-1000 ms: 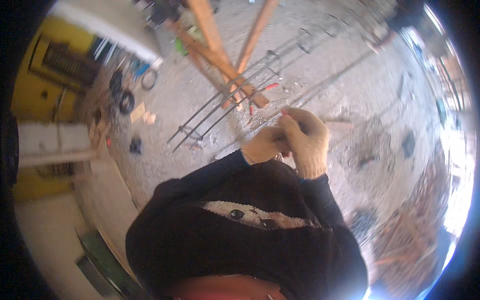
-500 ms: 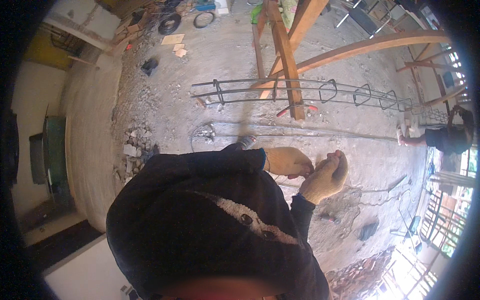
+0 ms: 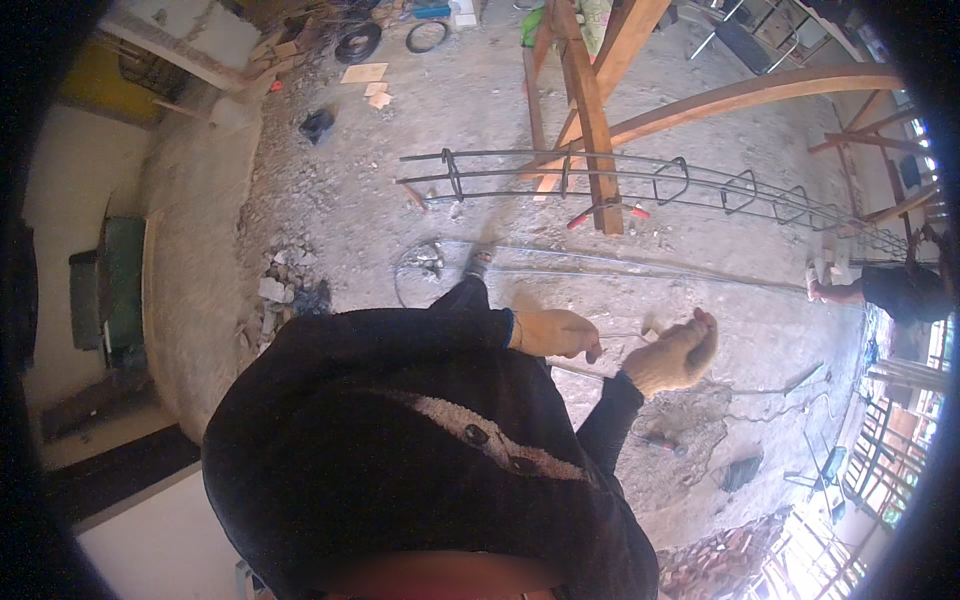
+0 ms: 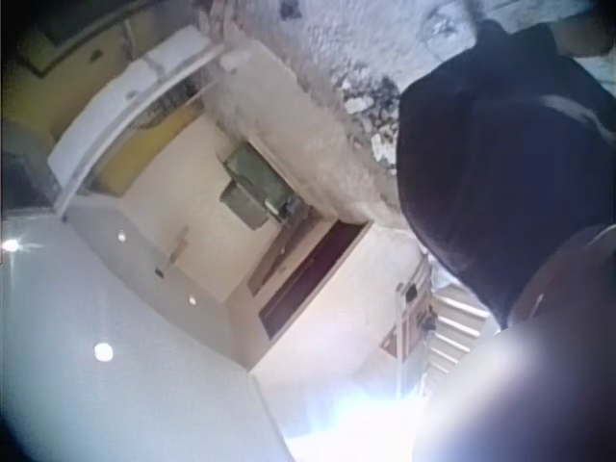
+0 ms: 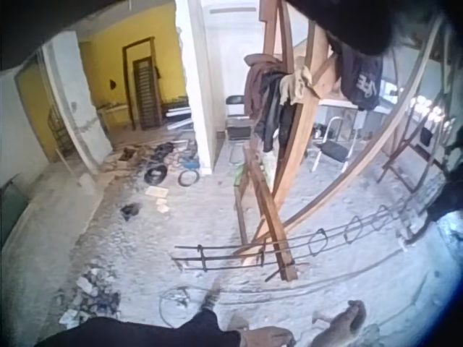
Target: The person assembles a rebar cage by wrapping and twisting wire around intersecting steel bars using pliers. They repeatedly position the wire, twist it to secure the joints, and cut the excess wire. The process is repeated along the length of the cage.
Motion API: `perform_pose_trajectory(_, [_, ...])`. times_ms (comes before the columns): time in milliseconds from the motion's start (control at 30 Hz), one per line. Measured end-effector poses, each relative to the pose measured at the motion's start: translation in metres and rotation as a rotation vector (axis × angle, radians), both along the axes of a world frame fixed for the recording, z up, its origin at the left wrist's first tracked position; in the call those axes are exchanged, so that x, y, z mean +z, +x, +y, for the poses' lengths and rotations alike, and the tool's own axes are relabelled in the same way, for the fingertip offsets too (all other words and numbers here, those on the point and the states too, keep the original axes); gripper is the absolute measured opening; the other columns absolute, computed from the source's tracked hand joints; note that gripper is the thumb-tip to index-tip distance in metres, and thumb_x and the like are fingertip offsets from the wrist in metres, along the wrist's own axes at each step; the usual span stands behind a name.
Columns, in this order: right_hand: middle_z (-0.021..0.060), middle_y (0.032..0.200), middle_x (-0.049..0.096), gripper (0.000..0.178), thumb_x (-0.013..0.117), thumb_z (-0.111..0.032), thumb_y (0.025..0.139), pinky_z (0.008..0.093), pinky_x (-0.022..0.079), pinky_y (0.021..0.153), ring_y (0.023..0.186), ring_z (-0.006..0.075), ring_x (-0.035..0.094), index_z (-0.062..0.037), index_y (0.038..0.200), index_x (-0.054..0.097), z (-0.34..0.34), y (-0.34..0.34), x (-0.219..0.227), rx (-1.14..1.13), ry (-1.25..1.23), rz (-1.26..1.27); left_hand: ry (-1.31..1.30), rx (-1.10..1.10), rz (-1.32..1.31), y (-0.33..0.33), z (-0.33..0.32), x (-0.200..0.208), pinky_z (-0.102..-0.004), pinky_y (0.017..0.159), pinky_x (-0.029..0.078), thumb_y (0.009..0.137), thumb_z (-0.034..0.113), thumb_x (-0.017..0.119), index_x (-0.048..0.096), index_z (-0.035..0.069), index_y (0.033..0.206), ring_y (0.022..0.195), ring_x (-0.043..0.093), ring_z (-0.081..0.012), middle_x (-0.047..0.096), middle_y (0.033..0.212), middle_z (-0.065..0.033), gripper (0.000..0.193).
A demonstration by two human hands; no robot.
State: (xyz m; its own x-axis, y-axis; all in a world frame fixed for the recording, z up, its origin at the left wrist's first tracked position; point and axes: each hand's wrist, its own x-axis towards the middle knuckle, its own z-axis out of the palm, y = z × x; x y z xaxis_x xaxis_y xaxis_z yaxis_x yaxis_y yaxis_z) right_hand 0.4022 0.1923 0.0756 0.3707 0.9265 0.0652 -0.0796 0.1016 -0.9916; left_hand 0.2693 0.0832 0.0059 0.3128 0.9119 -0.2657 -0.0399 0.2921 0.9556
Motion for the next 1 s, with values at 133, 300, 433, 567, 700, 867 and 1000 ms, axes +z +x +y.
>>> perform_pose_trajectory(133, [0.0125,0.119,0.074,0.029,0.058,-0.008,0.105,0.0314,0.055,0.081,0.099,0.0191,0.069,0.0044,0.129,0.069,0.005,0.009,0.010,-0.176,0.057,-0.173,-0.193,-0.258,0.002,0.004,0.020,-0.029,-0.0355,0.077,0.050,0.110,0.046,0.047,0.078,0.008,0.117,0.080,0.058,-0.0142,0.069,0.092,-0.0027,0.049])
perform_pose_trajectory(300, [0.0157,0.115,0.077,0.026,0.064,-0.009,0.102,0.0358,0.059,0.087,0.102,0.0247,0.074,0.0049,0.121,0.075,-0.005,-0.013,-0.009,-0.140,0.101,-0.477,-0.210,-0.294,0.049,-0.007,0.024,-0.032,-0.0389,0.072,0.053,0.109,0.054,0.051,0.083,0.011,0.109,0.072,0.062,-0.0198,0.067,0.078,-0.0048,0.054])
perform_pose_trajectory(433, [0.0101,0.106,0.082,0.024,0.072,-0.016,0.094,0.0361,0.059,0.084,0.095,0.0229,0.077,-0.0073,0.115,0.081,-0.011,-0.030,-0.014,-0.047,-0.046,-0.929,0.357,-0.292,0.716,-0.103,-0.002,0.010,-0.0394,0.093,0.056,0.103,0.048,0.062,0.074,0.005,0.127,0.106,0.073,-0.0255,0.075,0.120,-0.0154,0.051])
perform_pose_trajectory(567, [0.0119,0.108,0.081,0.026,0.075,-0.024,0.091,0.0402,0.059,0.085,0.100,0.0298,0.078,-0.0090,0.111,0.081,-0.036,-0.045,-0.008,-0.049,-0.173,-1.242,0.434,0.217,0.098,-0.248,-0.045,0.050,-0.0361,0.092,0.057,0.092,0.019,0.080,0.071,0.002,0.126,0.106,0.072,-0.0236,0.072,0.119,-0.0134,0.040])
perform_pose_trajectory(700, [0.0129,0.107,0.081,0.030,0.079,-0.030,0.087,0.0406,0.059,0.087,0.100,0.0317,0.078,-0.0107,0.110,0.081,-0.054,-0.091,-0.010,0.048,-0.371,-1.320,0.408,0.718,0.279,-0.387,-0.076,0.030,-0.0335,0.090,0.055,0.094,0.001,0.069,0.068,0.003,0.129,0.104,0.066,-0.0157,0.070,0.113,-0.0061,0.036])
perform_pose_trajectory(867, [0.0111,0.097,0.081,0.028,0.080,-0.028,0.086,0.0360,0.058,0.084,0.092,0.0216,0.078,-0.0061,0.104,0.080,-0.070,-0.170,-0.027,0.505,-0.351,-0.962,0.018,0.512,0.132,-0.465,-0.085,-0.061,-0.0323,0.105,0.049,0.105,0.013,0.057,0.064,0.001,0.135,0.116,0.064,-0.0162,0.068,0.125,-0.0073,0.034])
perform_pose_trajectory(1000, [0.0113,0.093,0.080,0.028,0.081,-0.025,0.085,0.0344,0.058,0.080,0.088,0.0209,0.078,-0.0058,0.105,0.080,-0.085,-0.226,-0.054,0.833,-0.483,-0.826,-0.006,0.414,-0.111,-0.452,-0.075,-0.117,-0.0314,0.110,0.045,0.112,0.025,0.049,0.057,0.003,0.149,0.126,0.060,-0.0158,0.065,0.140,-0.0078,0.043])
